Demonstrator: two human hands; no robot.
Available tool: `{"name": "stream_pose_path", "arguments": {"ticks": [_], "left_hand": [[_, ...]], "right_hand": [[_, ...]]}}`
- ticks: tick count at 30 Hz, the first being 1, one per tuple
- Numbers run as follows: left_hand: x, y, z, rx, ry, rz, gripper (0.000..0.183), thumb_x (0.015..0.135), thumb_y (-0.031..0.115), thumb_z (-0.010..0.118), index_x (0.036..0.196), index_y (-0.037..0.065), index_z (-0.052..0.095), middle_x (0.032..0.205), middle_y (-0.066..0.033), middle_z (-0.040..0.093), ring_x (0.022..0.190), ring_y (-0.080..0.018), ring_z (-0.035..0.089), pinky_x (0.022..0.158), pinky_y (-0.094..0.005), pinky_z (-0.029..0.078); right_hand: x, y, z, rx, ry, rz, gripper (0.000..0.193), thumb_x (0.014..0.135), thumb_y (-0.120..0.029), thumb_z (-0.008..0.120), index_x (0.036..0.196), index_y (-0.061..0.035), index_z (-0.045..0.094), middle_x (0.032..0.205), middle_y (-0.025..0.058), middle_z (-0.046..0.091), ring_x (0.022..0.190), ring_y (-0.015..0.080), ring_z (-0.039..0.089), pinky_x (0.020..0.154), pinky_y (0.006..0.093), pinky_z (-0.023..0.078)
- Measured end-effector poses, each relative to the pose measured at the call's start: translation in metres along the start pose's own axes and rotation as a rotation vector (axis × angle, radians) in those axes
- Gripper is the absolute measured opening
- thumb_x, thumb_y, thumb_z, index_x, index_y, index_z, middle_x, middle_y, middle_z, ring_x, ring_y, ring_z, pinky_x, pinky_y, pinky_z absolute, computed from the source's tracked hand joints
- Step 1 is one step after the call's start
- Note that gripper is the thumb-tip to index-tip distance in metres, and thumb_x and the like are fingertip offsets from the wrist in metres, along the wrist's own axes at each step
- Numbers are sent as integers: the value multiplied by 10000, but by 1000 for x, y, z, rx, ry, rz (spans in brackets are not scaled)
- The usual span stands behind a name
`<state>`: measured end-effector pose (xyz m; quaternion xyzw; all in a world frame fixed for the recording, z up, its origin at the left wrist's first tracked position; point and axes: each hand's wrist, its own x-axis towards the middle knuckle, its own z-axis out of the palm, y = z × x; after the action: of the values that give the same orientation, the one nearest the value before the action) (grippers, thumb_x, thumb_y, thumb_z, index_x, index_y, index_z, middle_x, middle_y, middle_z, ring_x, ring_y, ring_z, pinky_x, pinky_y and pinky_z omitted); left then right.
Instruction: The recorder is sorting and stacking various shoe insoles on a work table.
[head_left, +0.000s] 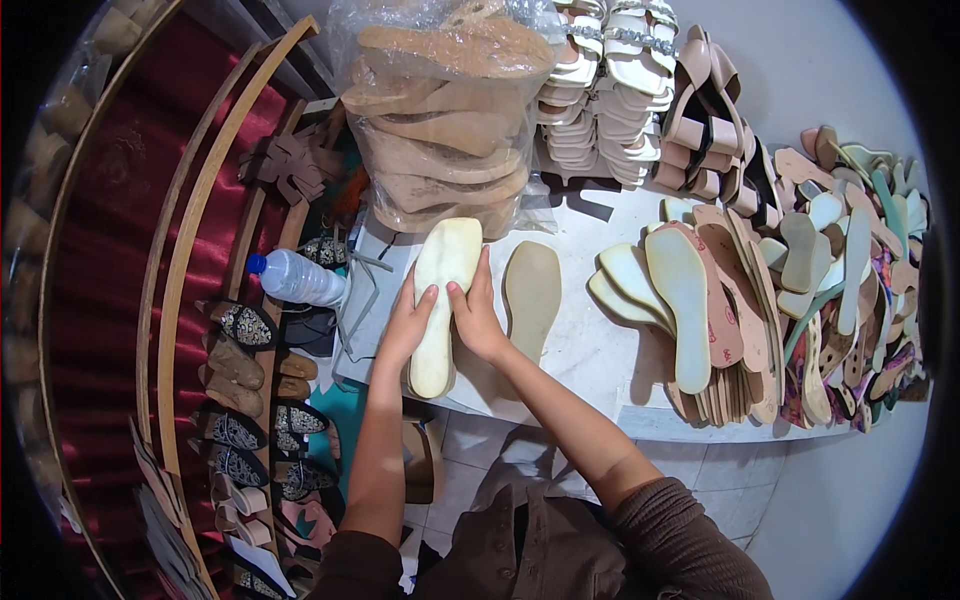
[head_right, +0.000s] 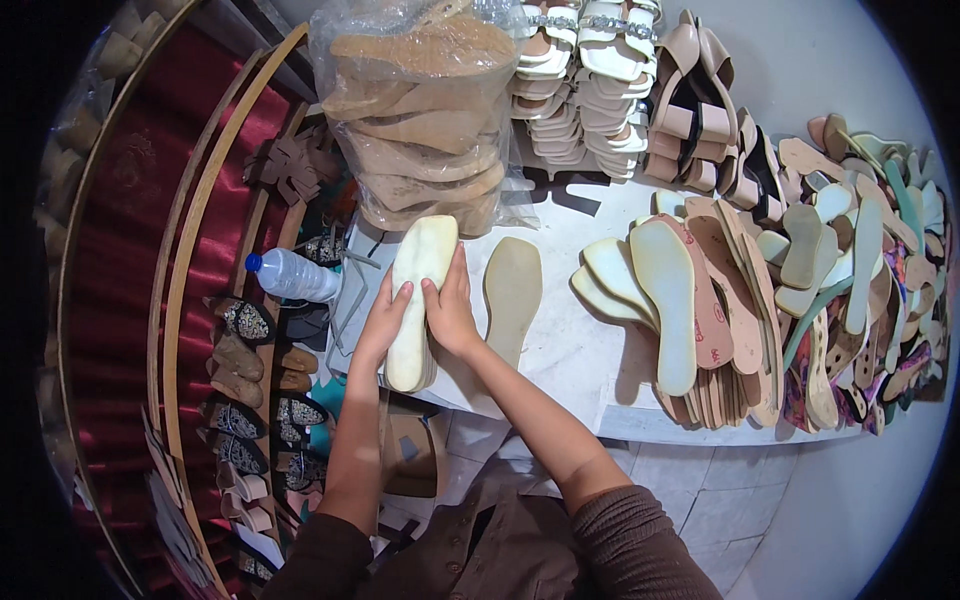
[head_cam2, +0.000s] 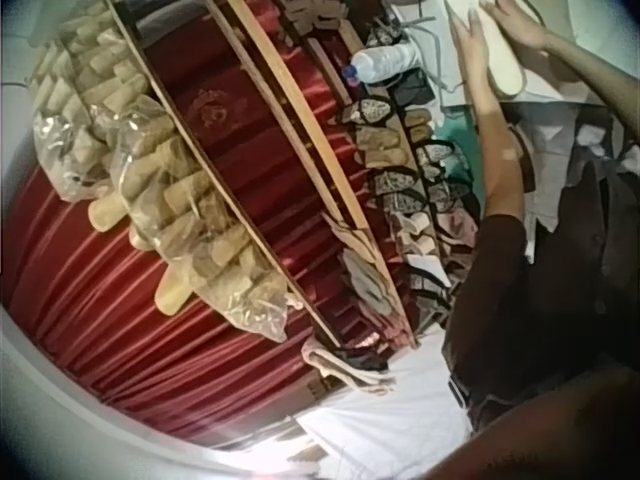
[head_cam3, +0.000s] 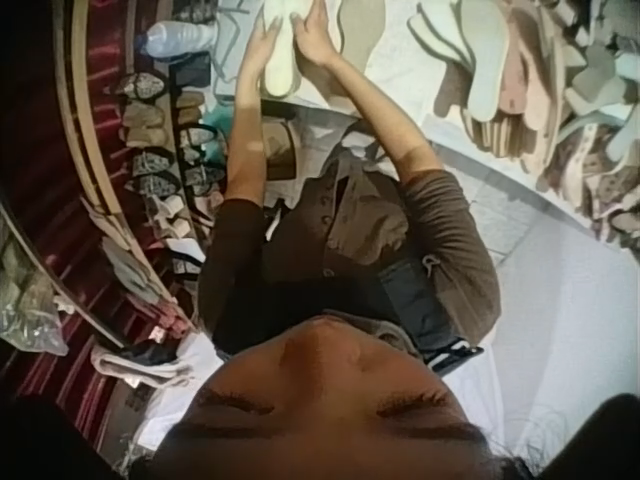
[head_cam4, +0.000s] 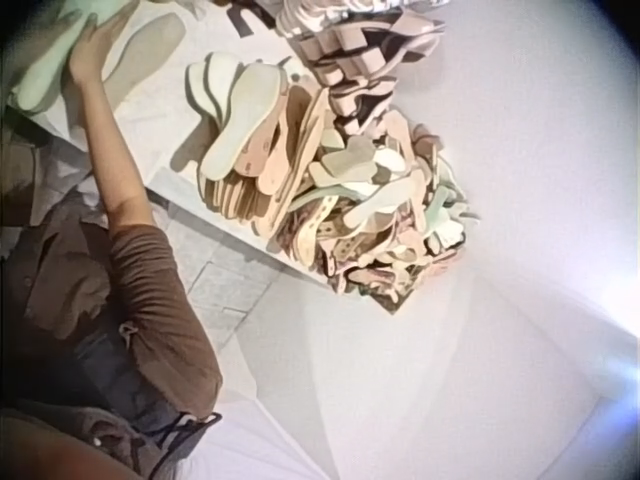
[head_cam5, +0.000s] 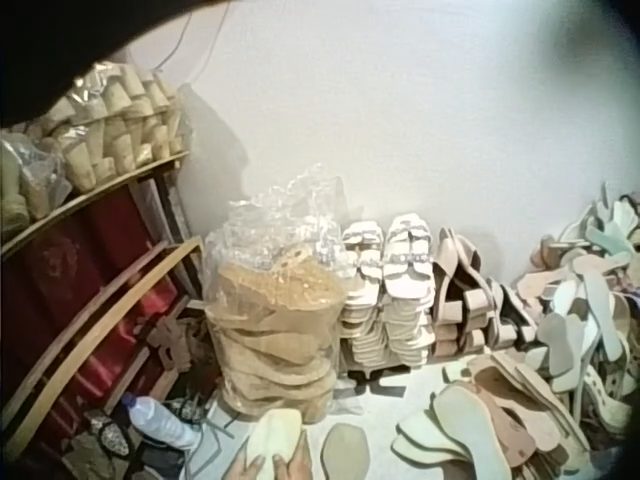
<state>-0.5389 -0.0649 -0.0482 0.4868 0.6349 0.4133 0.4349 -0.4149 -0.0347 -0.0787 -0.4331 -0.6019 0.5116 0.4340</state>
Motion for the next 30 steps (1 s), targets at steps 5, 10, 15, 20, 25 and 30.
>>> {"name": "stream_pose_path", "arguments": {"ticks": [5, 10, 15, 20, 25, 30], "left_hand": [[-2, 7, -7, -8, 30, -59, 496, 931, 237, 413, 1338, -12, 277, 1337, -176, 364, 1238, -245, 345, 1016, -305, 257], [-27, 41, -25, 109, 258, 59, 450, 958, 271, 334, 1300, -22, 343, 1329, -166, 391, 1224, -238, 378, 1014, -294, 266], [-42, 65, 32, 145, 246, 267, 354, 918, 184, 422, 1219, 0, 448, 1218, -174, 494, 1151, -242, 455, 970, -306, 324], [-51, 84, 132, 34, -6, 288, 352, 891, 191, 481, 1192, 8, 467, 1168, -162, 535, 1110, -248, 500, 925, -317, 374], [-51, 66, 216, -102, -291, 208, 403, 865, 195, 527, 1192, -24, 441, 1169, -165, 535, 1100, -226, 510, 918, -307, 386], [-50, 62, 244, -105, -366, 4, 444, 882, 230, 506, 1238, -14, 400, 1204, -162, 498, 1127, -228, 475, 934, -310, 372]], "right_hand": [[1, 3, -29, 7, -74, 19, 689, 914, -298, 396, 1359, 71, 20, 1420, 268, 53, 1328, 369, 76, 1081, 383, 87], [-23, -31, -96, 27, -26, 50, 601, 930, -322, 363, 1354, 53, 161, 1373, 262, 209, 1259, 353, 268, 1043, 372, 223], [-53, -46, -170, -438, 106, -176, 445, 842, -205, 509, 1219, 8, 407, 1186, 221, 435, 1126, 356, 411, 962, 390, 327], [-85, -70, -223, -1411, 321, -127, 502, 727, -150, 608, 1202, -64, 472, 1167, 202, 463, 1100, 396, 415, 923, 501, 323], [-100, -37, -278, -1489, 246, -175, 531, 656, -75, 591, 1181, -94, 510, 1188, 198, 439, 1067, 391, 426, 939, 481, 320], [-84, -89, -312, -1212, 45, -98, 471, 644, -70, 598, 1111, -128, 569, 1212, 177, 440, 1009, 359, 477, 883, 436, 396]]}}
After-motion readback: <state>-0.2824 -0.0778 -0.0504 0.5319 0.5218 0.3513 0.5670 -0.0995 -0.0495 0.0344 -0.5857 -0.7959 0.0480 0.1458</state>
